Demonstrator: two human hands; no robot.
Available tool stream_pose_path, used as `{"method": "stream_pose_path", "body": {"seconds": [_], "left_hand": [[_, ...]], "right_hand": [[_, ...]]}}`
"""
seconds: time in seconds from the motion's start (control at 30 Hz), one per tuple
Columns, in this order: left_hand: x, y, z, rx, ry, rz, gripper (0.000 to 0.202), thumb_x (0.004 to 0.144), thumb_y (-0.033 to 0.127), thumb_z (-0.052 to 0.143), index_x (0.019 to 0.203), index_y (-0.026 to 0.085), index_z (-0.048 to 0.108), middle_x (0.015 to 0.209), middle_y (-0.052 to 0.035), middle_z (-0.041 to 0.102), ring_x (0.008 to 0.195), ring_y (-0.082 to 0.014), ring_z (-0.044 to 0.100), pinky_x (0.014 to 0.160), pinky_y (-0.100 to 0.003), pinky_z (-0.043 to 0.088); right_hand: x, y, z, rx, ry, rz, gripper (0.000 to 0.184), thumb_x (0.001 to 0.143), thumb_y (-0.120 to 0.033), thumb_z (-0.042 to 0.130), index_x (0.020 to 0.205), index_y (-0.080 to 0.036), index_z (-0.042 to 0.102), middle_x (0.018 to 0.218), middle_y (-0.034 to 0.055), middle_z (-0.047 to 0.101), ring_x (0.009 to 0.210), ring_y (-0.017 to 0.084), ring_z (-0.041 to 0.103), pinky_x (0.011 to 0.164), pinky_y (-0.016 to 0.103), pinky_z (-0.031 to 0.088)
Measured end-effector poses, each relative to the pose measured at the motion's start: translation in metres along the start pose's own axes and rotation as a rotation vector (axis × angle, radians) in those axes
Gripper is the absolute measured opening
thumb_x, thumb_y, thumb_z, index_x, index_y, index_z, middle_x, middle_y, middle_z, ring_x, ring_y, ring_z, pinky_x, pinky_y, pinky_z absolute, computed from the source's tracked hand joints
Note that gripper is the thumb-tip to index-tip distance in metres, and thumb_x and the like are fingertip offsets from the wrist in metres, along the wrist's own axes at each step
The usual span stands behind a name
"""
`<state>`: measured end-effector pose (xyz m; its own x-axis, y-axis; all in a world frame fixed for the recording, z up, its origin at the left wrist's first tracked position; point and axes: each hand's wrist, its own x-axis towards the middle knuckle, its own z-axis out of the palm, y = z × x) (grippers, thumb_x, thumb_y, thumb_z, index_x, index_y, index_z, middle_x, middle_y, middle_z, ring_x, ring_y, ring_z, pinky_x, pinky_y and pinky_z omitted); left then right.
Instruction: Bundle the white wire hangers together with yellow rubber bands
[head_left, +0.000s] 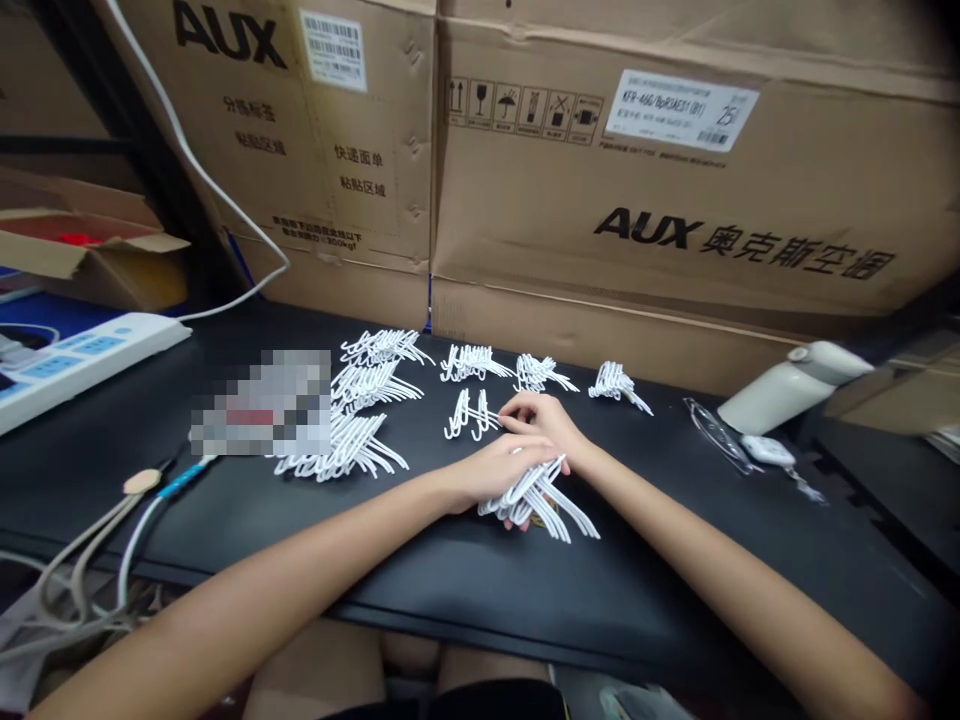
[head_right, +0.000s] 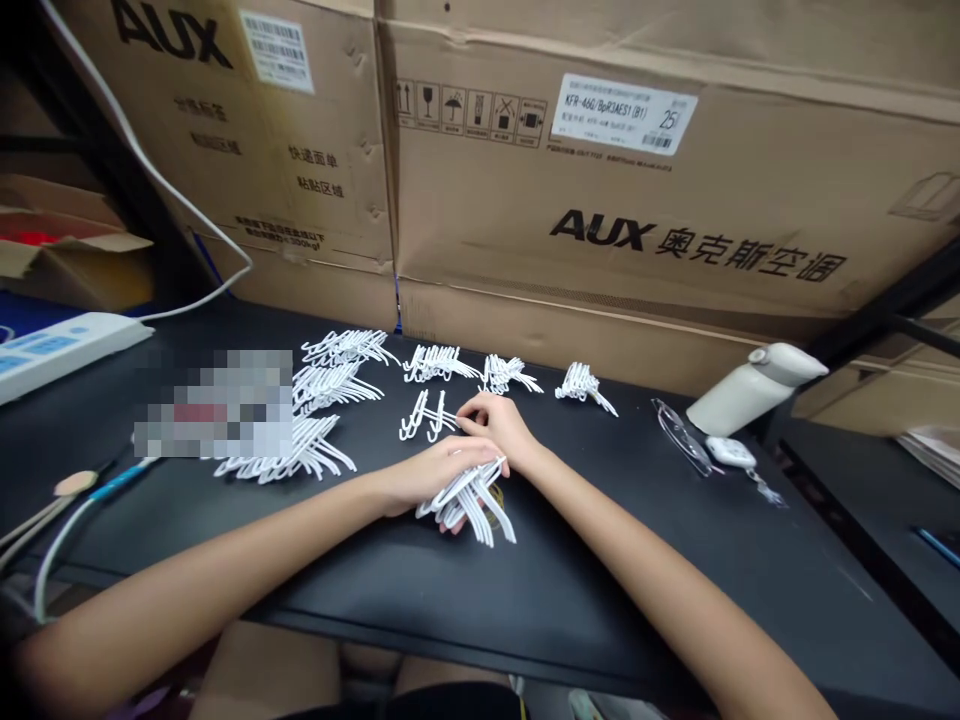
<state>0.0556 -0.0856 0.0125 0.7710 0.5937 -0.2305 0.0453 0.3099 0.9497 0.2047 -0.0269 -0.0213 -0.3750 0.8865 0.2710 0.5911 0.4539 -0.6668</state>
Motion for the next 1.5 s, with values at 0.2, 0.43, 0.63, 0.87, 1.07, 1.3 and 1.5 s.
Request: {"method": "stream_pose_path", "body": {"seconds": [0.2, 0.43, 0.63, 0.87, 1.07, 1.3, 1.5], "left_hand": [[0.003, 0.0, 0.0, -0.024, 0.204, 0.072, 0.027, 0.086, 0.04, 0.045, 0.092, 0.016, 0.058, 0.051, 0.0016, 0.053, 0.034, -0.0127, 0.052, 0.029, -0.019, 0.037], [0.008, -0.003, -0.004, -0.048, 0.597, 0.254, 0.028, 0.087, 0.042, 0.046, 0.096, 0.018, 0.056, 0.052, 0.0041, 0.048, 0.037, -0.0137, 0.055, 0.032, -0.021, 0.042], [0.009, 0.0, -0.005, -0.218, 0.637, 0.163, 0.029, 0.087, 0.042, 0.046, 0.098, 0.017, 0.056, 0.058, 0.0018, 0.053, 0.041, -0.0133, 0.056, 0.033, -0.021, 0.043], [0.009, -0.002, -0.004, -0.174, 0.593, 0.107, 0.029, 0.088, 0.041, 0.044, 0.1, 0.018, 0.055, 0.053, 0.0019, 0.054, 0.042, -0.0146, 0.057, 0.036, -0.023, 0.046], [0.01, -0.001, -0.002, -0.188, 0.539, 0.099, 0.027, 0.088, 0.039, 0.045, 0.097, 0.016, 0.055, 0.052, -0.0011, 0.057, 0.045, -0.016, 0.059, 0.037, -0.022, 0.045], [0.009, 0.0, -0.001, -0.19, 0.52, 0.095, 0.028, 0.088, 0.039, 0.047, 0.099, 0.016, 0.057, 0.05, -0.0014, 0.057, 0.043, -0.0144, 0.056, 0.037, -0.022, 0.046], [0.008, 0.0, 0.0, -0.179, 0.492, 0.106, 0.026, 0.088, 0.036, 0.047, 0.1, 0.016, 0.058, 0.055, -0.0013, 0.058, 0.044, -0.0144, 0.056, 0.035, -0.022, 0.044]], "right_hand": [[-0.035, 0.016, -0.05, 0.239, 0.054, 0.182, 0.025, 0.074, -0.039, 0.067, 0.074, -0.014, 0.067, 0.071, 0.005, 0.067, 0.06, 0.014, 0.058, 0.057, 0.027, 0.047], [-0.068, -0.001, -0.072, 0.476, 0.527, 0.216, 0.022, 0.072, -0.035, 0.073, 0.068, -0.016, 0.064, 0.056, -0.0004, 0.057, 0.043, 0.007, 0.045, 0.037, 0.02, 0.035], [-0.074, -0.023, -0.063, 0.438, 0.529, 0.053, 0.014, 0.076, -0.029, 0.07, 0.069, -0.017, 0.066, 0.059, 0.0007, 0.06, 0.046, 0.01, 0.051, 0.04, 0.023, 0.04], [-0.079, -0.035, -0.048, 0.384, 0.559, -0.016, 0.012, 0.078, -0.024, 0.067, 0.069, -0.017, 0.065, 0.06, 0.0009, 0.06, 0.049, 0.011, 0.053, 0.042, 0.024, 0.043], [-0.085, -0.038, -0.037, 0.335, 0.548, -0.072, 0.008, 0.079, -0.018, 0.065, 0.071, -0.018, 0.066, 0.063, 0.0008, 0.061, 0.055, 0.012, 0.055, 0.046, 0.025, 0.043], [-0.087, -0.035, -0.032, 0.194, 0.588, -0.183, 0.006, 0.078, -0.016, 0.065, 0.073, -0.019, 0.067, 0.062, 0.0019, 0.063, 0.056, 0.015, 0.057, 0.051, 0.03, 0.044], [-0.088, -0.039, -0.029, 0.169, 0.618, -0.251, 0.011, 0.077, -0.012, 0.065, 0.076, -0.021, 0.07, 0.066, 0.0018, 0.067, 0.057, 0.016, 0.06, 0.052, 0.031, 0.048]]}}
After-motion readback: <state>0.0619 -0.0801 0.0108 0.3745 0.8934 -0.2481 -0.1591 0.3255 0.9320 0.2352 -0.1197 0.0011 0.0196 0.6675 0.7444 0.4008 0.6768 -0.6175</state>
